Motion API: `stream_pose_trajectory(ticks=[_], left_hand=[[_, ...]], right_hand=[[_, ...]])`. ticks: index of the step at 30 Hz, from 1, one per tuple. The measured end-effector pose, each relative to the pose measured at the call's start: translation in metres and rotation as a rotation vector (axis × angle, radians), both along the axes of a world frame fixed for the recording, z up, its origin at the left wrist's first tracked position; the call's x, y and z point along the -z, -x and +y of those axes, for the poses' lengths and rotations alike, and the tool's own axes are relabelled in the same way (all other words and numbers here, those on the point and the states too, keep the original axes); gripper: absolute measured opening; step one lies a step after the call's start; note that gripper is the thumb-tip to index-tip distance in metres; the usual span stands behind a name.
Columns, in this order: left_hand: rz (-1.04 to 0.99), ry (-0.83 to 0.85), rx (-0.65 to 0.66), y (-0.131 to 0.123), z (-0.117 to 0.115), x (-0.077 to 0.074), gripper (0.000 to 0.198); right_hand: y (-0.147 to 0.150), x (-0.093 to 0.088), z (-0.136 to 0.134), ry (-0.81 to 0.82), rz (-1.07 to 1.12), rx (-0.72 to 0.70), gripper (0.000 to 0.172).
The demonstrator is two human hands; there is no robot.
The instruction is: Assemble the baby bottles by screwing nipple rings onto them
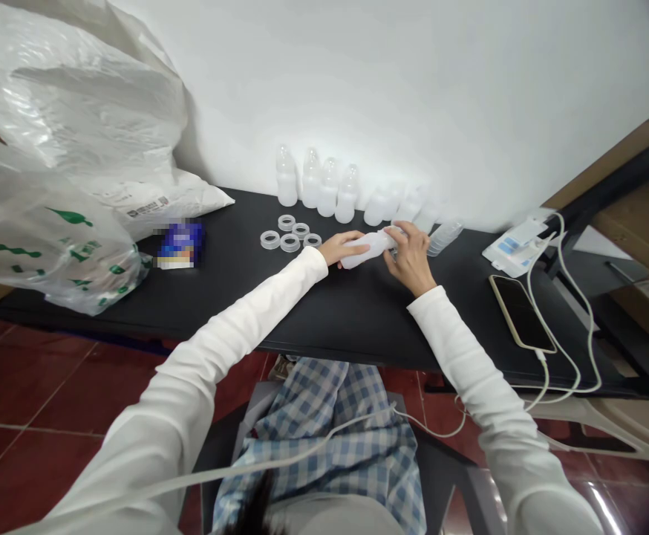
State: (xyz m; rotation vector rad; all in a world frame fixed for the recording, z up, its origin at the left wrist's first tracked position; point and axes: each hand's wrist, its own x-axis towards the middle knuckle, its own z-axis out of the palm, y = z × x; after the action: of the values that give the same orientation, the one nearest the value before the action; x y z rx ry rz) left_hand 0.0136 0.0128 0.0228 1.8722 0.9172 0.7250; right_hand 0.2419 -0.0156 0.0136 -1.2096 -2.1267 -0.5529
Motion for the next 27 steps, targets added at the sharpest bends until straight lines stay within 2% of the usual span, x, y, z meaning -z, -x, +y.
stream_pose_trajectory(ticks=[3,6,8,10,15,23,27], left_hand=[[0.193,-0.442,-0.185,0.002,0.000,0.004,0.062],[0.384,-0.814,-0.208,0.005,-0.001,0.005,0.059],[0.449,-0.949,-0.186,0.006,-0.001,0.005,0.056],[0.491,-0.979,-0.190,0.005,-0.001,0.005,0.058],[0.573,-0.844,-0.196,0.003,-0.001,0.008,0.064],[0.535,-0.816,-0.231,0.005,0.000,0.007,0.062],[0.494,-0.823,-0.304,0.005,0.001,0.010,0.062]], right_hand=[[0.002,-0.007,-0.004,0.077,-0.034,-0.007,0.058],[0.001,-0.008,-0.004,0.157,-0.066,-0.003,0.061],[0.000,-0.007,-0.003,0.171,-0.077,0.007,0.053],[-0.001,-0.005,-0.001,0.140,-0.060,0.039,0.043],[-0.006,-0.007,0.003,0.003,0.081,0.167,0.024],[-0.010,-0.009,0.004,-0.022,0.191,0.219,0.029],[-0.012,-0.005,0.008,-0.054,0.357,0.195,0.040]])
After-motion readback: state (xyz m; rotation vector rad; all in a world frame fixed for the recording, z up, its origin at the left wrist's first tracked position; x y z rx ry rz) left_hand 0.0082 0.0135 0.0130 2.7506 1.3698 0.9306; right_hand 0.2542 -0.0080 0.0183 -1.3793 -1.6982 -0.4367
